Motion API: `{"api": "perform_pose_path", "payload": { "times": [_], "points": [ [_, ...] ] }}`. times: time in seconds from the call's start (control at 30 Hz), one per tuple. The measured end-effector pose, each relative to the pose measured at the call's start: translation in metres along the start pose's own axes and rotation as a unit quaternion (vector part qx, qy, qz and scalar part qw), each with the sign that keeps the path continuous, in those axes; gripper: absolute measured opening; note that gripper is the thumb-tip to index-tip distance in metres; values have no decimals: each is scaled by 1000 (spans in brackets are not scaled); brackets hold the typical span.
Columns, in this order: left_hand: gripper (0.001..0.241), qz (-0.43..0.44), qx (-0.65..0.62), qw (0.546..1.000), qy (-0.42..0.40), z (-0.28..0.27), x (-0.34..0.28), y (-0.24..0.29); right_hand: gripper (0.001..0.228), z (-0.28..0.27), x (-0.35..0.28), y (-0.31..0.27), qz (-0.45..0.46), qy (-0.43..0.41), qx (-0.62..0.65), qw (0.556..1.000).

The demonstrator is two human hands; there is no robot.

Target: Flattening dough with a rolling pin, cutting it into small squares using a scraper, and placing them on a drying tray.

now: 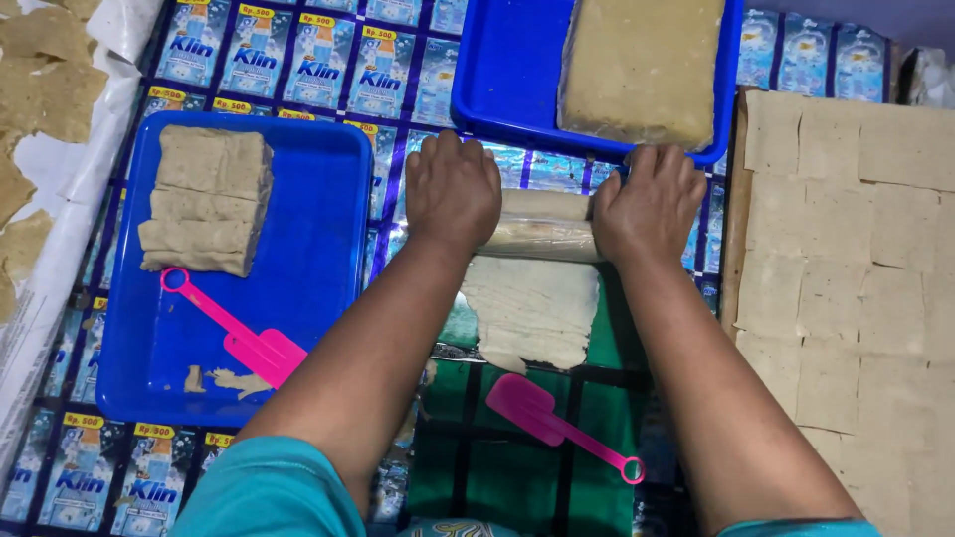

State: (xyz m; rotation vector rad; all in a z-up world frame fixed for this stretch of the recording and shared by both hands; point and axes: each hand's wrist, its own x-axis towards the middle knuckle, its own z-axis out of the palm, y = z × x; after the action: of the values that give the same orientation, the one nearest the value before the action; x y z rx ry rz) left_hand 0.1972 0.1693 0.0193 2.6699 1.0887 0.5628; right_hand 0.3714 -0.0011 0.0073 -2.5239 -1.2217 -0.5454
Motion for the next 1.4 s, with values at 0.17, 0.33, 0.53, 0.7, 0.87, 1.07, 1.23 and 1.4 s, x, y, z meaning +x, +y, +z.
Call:
{"api": "perform_pose_path", "payload": {
  "times": [0.17,0.33,0.53,0.7,0.87,1.07,1.23,1.4],
  "points": [
    [22,39,-16,998,35,-17,-17,6,36,-19,-14,-12,13,-37,37,999],
    [40,48,1,999,-13,-41,-67,13,50,-58,-56,-35,19,-118,57,991],
    [45,91,11,996,-17,-55,-126,6,52,-75,-120,-36,-39,-58,31,997],
    [51,62,12,994,-92,-47,-118,-8,62,-73,-125,-14,24,-229,-15,973],
    [47,50,-19,999,-2,-61,-49,17,57,-63,-51,-19,63,-143,33,987],
    [55,20,15,991,-130,-55,-55,21,63,-78,-47,-48,67,-191,57,978],
    [56,-1,24,973,-230,-67,-73,23,64,-84,-63,-50,57,-274,46,959],
    [59,3,21,963,-269,-67,-87,20,68,-96,-74,-52,70,-348,43,934]
  ]
}}
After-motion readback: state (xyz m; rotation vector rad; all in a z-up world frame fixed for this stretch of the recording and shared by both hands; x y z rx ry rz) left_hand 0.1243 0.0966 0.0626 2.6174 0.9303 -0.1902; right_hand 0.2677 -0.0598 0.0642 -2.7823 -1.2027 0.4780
